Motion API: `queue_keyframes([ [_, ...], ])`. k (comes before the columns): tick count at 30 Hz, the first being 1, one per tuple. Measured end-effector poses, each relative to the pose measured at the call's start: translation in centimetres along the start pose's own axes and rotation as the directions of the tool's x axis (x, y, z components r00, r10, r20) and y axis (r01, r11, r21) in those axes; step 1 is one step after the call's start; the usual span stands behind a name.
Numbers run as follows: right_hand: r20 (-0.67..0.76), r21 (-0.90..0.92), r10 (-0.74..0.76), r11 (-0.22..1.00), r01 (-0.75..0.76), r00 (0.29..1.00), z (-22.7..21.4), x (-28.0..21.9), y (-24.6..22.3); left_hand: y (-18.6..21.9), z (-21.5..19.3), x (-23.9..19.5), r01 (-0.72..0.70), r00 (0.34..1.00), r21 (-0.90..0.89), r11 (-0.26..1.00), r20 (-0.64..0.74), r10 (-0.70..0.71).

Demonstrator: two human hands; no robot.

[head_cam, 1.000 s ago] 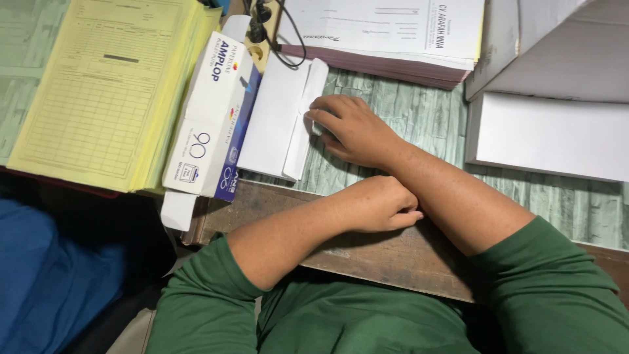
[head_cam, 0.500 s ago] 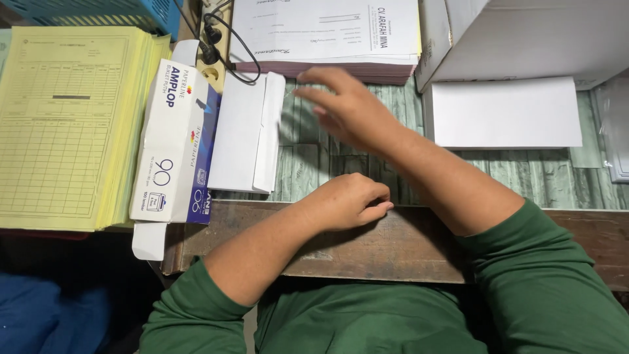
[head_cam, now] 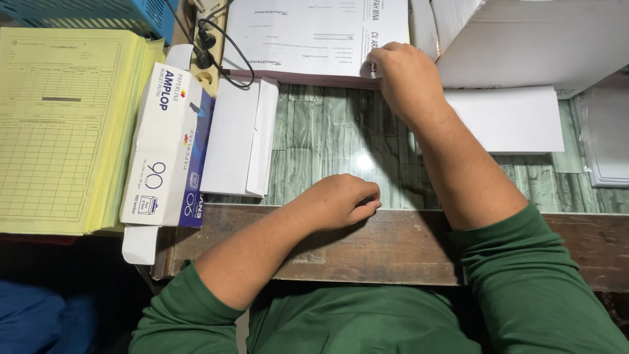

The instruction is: Folding printed documents and inserting them into envelopes

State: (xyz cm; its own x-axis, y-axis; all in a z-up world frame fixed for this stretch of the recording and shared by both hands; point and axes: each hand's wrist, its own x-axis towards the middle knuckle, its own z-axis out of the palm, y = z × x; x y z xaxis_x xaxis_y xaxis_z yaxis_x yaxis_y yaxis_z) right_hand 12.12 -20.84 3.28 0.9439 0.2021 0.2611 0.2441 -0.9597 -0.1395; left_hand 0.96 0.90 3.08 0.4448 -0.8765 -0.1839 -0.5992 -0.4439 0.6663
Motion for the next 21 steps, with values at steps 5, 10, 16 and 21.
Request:
queue_keyframes([
  [5, 0.068, 0.002, 0.02, 1.0, -0.02, 0.997, -0.2, 0.2, 0.7, -0.6, 0.5, 0.2, -0.03, 0.999, 0.003, 1.0, -0.026, 0.031],
  [10, -0.245, 0.011, -0.015, 1.0, 0.018, 0.969, 2.9, 0.4, 2.1, -0.3, 0.2, 0.1, -0.015, 1.0, -0.011, 1.0, -0.024, 0.015],
  [16, -0.235, 0.114, -0.015, 0.993, 0.043, 0.972, 1.4, 0.6, 2.3, -0.2, 0.0, 0.0, -0.007, 1.0, -0.016, 1.0, -0.004, 0.007],
  [21, -0.385, 0.133, -0.106, 0.977, 0.169, 0.917, -0.6, 0.5, 2.2, 0.2, -0.5, -0.2, -0.006, 1.0, -0.032, 0.999, 0.016, 0.007],
])
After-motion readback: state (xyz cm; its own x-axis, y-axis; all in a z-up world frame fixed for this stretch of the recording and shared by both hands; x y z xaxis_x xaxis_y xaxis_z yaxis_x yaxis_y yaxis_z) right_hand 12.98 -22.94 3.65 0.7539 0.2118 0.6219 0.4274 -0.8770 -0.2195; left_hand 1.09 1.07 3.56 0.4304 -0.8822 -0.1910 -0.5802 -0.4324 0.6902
